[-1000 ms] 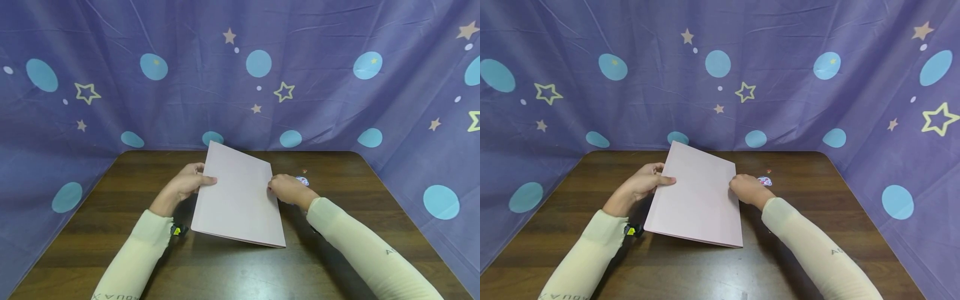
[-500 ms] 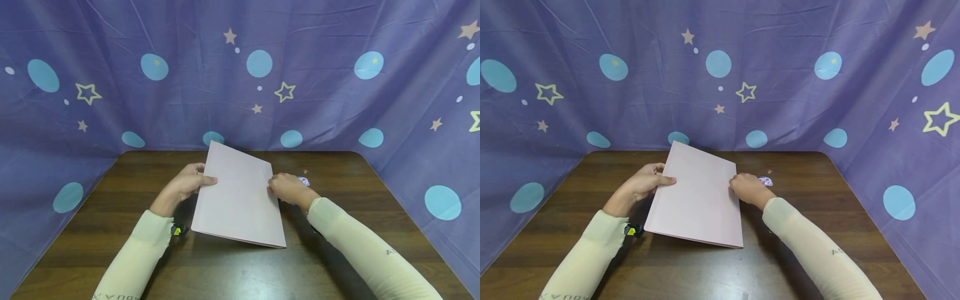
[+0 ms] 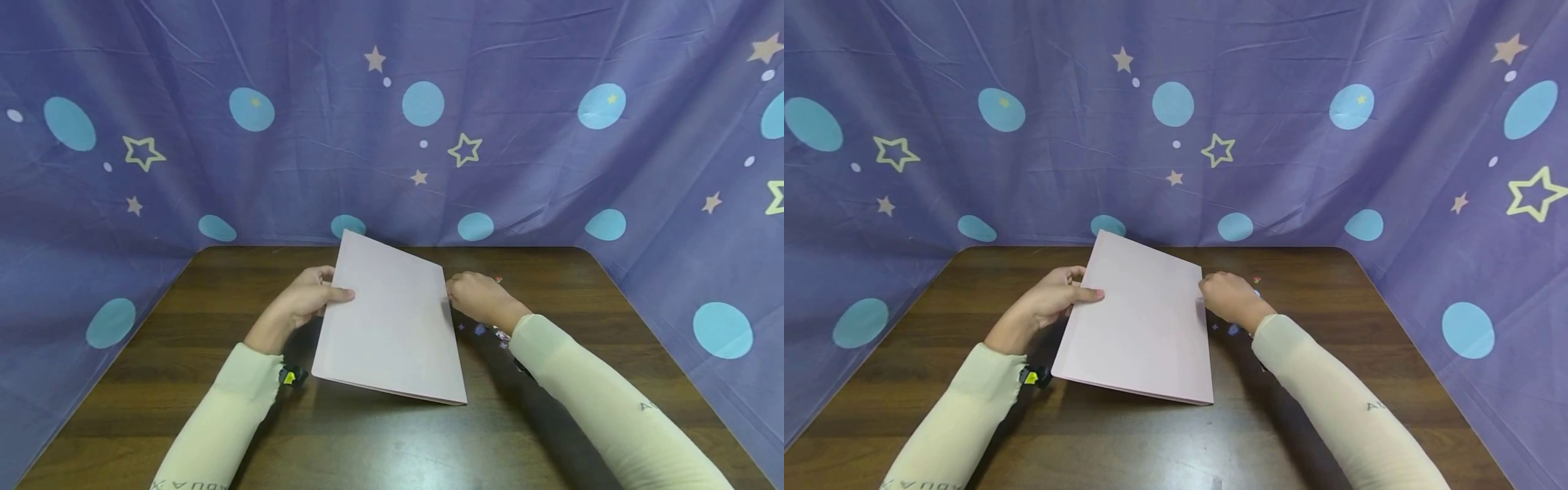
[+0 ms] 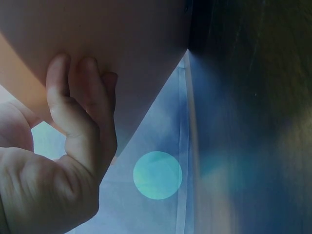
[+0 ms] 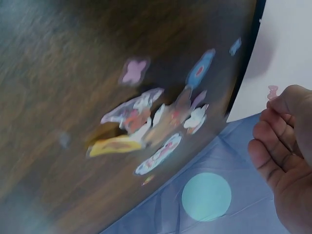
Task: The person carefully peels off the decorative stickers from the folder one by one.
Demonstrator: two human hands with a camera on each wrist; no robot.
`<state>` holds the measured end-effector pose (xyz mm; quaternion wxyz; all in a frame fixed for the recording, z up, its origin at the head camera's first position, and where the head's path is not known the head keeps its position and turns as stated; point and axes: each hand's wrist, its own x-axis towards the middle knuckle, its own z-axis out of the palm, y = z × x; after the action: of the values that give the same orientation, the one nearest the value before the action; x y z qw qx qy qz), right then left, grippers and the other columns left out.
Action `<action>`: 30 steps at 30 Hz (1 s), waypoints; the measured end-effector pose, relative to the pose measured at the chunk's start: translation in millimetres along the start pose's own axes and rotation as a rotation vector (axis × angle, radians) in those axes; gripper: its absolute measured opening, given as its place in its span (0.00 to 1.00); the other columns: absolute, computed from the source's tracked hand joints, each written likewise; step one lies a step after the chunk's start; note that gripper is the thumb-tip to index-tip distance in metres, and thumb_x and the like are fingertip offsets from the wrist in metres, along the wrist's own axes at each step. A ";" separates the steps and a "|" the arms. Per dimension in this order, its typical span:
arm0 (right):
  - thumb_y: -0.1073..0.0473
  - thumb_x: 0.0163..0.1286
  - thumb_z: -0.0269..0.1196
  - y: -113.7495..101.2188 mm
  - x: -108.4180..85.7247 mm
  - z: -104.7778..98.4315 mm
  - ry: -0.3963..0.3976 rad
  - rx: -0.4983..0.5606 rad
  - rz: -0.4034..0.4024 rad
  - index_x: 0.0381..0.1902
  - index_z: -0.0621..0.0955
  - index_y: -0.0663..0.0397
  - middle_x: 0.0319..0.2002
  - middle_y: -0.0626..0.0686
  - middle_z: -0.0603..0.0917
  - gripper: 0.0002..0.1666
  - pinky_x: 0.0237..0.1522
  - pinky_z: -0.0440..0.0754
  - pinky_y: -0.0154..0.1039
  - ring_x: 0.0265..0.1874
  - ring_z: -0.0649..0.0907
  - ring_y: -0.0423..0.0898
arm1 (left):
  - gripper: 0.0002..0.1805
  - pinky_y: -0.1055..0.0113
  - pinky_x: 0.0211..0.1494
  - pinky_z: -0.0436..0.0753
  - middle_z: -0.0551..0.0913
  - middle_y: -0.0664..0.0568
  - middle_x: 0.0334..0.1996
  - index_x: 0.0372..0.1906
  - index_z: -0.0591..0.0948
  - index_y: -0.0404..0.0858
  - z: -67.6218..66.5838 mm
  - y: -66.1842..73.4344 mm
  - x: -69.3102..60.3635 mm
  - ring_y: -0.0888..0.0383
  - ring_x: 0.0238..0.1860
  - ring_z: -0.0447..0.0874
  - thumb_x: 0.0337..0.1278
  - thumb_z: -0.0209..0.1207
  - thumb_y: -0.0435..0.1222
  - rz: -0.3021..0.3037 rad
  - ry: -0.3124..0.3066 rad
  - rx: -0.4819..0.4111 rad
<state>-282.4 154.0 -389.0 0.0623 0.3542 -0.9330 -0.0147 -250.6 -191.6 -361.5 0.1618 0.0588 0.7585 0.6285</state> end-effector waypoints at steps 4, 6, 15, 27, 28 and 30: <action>0.64 0.72 0.61 6.5 -2.9 -2.5 -0.017 -0.003 0.038 0.35 0.82 0.56 0.36 0.53 0.85 0.05 0.45 0.86 0.47 0.42 0.85 0.53 | 0.27 0.58 0.37 0.89 0.88 0.41 0.40 0.63 0.67 0.24 -0.4 -0.4 0.2 0.52 0.34 0.90 0.62 0.63 0.27 0.003 0.003 0.002; 0.63 0.71 0.62 9.7 -4.8 -3.0 -0.028 -0.009 0.058 0.35 0.82 0.56 0.37 0.53 0.84 0.03 0.46 0.86 0.48 0.42 0.85 0.54 | 0.27 0.58 0.37 0.89 0.87 0.41 0.40 0.63 0.67 0.24 -0.4 -0.6 0.3 0.52 0.34 0.90 0.62 0.63 0.27 0.000 0.004 0.001; 0.68 0.69 0.61 23.1 -12.0 -3.5 -0.057 0.019 0.103 0.30 0.80 0.54 0.32 0.51 0.83 0.07 0.43 0.86 0.50 0.38 0.85 0.53 | 0.29 0.58 0.37 0.89 0.86 0.38 0.42 0.63 0.67 0.23 -1.6 -3.0 2.9 0.52 0.35 0.90 0.61 0.64 0.27 -0.022 0.012 0.008; 0.63 0.77 0.56 29.9 -19.5 7.7 -0.107 0.094 0.153 0.28 0.78 0.53 0.29 0.50 0.81 0.13 0.43 0.85 0.51 0.36 0.84 0.52 | 0.29 0.55 0.39 0.89 0.83 0.37 0.45 0.62 0.67 0.23 -5.1 -6.8 4.7 0.51 0.36 0.89 0.60 0.65 0.27 -0.067 0.018 0.003; 0.62 0.78 0.56 29.9 -20.2 8.8 -0.105 0.094 0.151 0.29 0.79 0.54 0.29 0.50 0.81 0.14 0.43 0.85 0.52 0.37 0.85 0.53 | 0.29 0.55 0.40 0.89 0.83 0.37 0.45 0.63 0.67 0.23 -5.4 -7.4 5.3 0.51 0.36 0.89 0.60 0.66 0.27 -0.068 0.017 0.003; 0.61 0.78 0.56 30.4 -21.8 11.0 -0.090 0.094 0.148 0.30 0.80 0.55 0.30 0.51 0.83 0.14 0.44 0.85 0.53 0.38 0.86 0.55 | 0.30 0.55 0.40 0.89 0.83 0.37 0.46 0.63 0.67 0.23 -5.8 -8.3 6.4 0.50 0.37 0.89 0.60 0.66 0.27 -0.074 0.014 0.000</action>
<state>-287.7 191.0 -400.0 0.0044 0.2860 -0.9581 0.0177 -257.6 -196.8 -369.8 0.1796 0.0264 0.7613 0.6225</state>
